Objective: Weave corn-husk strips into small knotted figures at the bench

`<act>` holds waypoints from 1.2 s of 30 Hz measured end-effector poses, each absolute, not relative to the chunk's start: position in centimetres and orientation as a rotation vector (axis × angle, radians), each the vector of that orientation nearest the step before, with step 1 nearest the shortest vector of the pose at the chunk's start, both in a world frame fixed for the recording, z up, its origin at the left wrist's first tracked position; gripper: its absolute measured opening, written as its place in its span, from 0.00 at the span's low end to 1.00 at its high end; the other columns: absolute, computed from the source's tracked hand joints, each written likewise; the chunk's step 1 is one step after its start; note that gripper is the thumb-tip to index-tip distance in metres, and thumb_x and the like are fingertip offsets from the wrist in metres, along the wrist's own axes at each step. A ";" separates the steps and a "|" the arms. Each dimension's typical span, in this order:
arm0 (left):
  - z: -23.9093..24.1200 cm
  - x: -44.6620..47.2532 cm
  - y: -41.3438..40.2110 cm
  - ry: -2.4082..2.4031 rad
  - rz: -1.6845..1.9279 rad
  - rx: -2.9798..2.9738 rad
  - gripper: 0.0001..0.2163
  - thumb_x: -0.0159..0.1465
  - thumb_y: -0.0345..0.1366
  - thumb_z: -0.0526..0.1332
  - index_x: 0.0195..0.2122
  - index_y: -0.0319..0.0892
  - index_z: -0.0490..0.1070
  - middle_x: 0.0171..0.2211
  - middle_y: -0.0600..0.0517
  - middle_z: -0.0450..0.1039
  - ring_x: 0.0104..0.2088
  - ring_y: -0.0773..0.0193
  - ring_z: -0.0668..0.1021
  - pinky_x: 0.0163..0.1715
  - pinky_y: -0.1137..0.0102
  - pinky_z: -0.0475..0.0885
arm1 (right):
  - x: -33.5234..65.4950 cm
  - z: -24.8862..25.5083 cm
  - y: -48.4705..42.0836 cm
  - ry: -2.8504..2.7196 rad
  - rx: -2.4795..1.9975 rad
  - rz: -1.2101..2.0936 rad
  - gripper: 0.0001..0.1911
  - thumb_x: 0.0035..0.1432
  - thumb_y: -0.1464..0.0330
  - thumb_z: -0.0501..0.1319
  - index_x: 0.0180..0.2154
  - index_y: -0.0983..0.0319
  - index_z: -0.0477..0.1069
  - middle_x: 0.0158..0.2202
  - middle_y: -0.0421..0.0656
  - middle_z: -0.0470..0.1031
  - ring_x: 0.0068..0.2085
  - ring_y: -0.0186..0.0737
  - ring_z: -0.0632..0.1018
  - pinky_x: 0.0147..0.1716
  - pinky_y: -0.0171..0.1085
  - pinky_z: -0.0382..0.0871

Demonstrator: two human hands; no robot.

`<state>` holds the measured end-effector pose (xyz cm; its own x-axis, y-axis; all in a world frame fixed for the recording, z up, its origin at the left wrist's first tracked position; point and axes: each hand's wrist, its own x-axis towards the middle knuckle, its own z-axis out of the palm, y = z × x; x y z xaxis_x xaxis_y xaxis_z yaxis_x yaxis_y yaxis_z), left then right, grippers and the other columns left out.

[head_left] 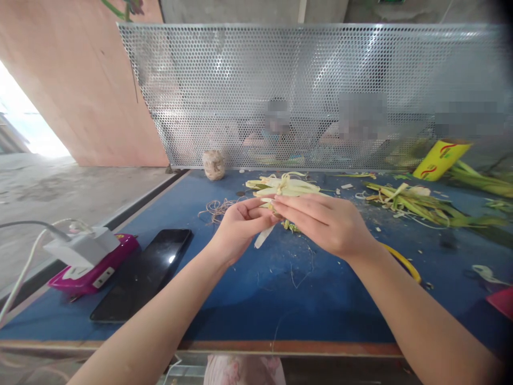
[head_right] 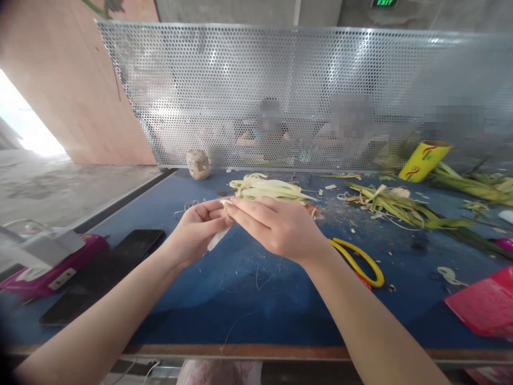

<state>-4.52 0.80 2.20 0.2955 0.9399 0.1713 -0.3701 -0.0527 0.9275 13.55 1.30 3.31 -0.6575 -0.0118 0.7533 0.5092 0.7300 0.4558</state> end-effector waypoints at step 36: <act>2.1 -4.3 0.8 0.632 1.169 1.061 0.16 0.47 0.24 0.67 0.38 0.36 0.74 0.24 0.53 0.77 0.28 0.71 0.77 0.34 0.78 0.70 | 13.9 3.1 1.0 -1.934 -0.369 -1.279 0.05 0.54 0.74 0.61 0.36 0.65 0.72 0.32 0.42 0.79 0.29 0.33 0.77 0.24 0.33 0.69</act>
<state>-4.34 0.76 2.06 0.3099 0.9436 0.1162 -0.4197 0.0261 0.9073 13.89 0.99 3.09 -0.6590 -0.1678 0.7332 0.6089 0.4534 0.6510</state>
